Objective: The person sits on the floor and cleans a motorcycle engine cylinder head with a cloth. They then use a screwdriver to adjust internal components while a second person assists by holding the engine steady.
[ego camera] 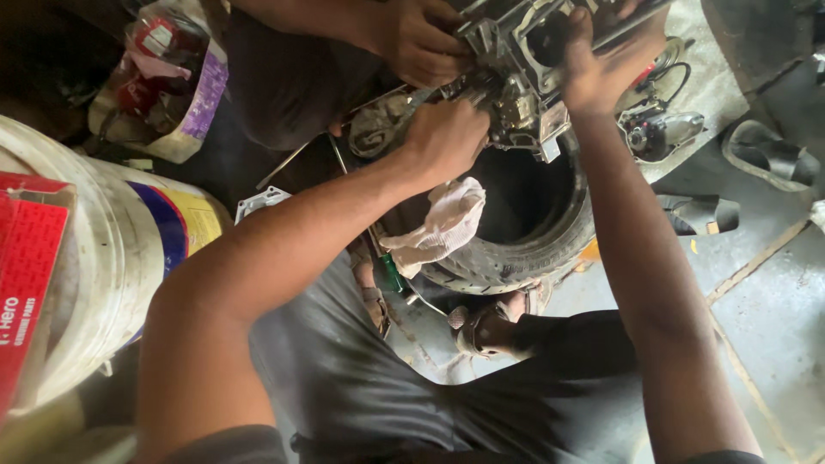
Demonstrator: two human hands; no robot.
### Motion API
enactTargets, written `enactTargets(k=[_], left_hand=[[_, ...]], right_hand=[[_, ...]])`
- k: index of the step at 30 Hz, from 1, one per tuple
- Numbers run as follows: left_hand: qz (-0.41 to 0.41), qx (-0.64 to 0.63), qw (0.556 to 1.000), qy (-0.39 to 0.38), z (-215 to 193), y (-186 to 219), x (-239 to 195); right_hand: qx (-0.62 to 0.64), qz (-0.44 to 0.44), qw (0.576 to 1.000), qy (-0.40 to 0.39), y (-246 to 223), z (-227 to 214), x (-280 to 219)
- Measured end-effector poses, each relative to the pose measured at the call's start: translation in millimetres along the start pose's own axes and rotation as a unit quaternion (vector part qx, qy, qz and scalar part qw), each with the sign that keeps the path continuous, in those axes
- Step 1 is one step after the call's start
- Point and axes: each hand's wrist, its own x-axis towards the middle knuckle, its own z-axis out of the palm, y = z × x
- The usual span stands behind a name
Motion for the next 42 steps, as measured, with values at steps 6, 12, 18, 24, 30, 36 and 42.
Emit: enactTargets(k=[6,12,18,24,30,36,42], left_hand=[[-0.088,-0.002,0.996,-0.011,-16,-9,7],[-0.136,-0.013,0.991,-0.003,-25,-23,4],[-0.127,-0.041,0.991,0.007,-21,-29,1],[-0.132,-0.065,0.989,-0.007,-18,-34,-3],[-0.083,-0.091,0.990,0.064,2,-37,-13],[-0.117,-0.198,0.973,0.011,12,-42,-19],[-0.074,-0.183,0.978,0.061,23,-39,-19]], right_hand=[[0.059,0.004,0.998,-0.011,13,-5,-7],[-0.012,-0.013,1.000,-0.018,26,-11,-12],[0.128,-0.008,0.991,-0.048,37,-17,-16],[-0.002,0.014,1.000,-0.008,37,-14,-10],[-0.038,-0.010,0.999,-0.009,16,-7,-8],[-0.022,0.033,0.999,-0.020,8,-7,-9],[-0.064,0.005,0.998,0.001,39,-20,-17]])
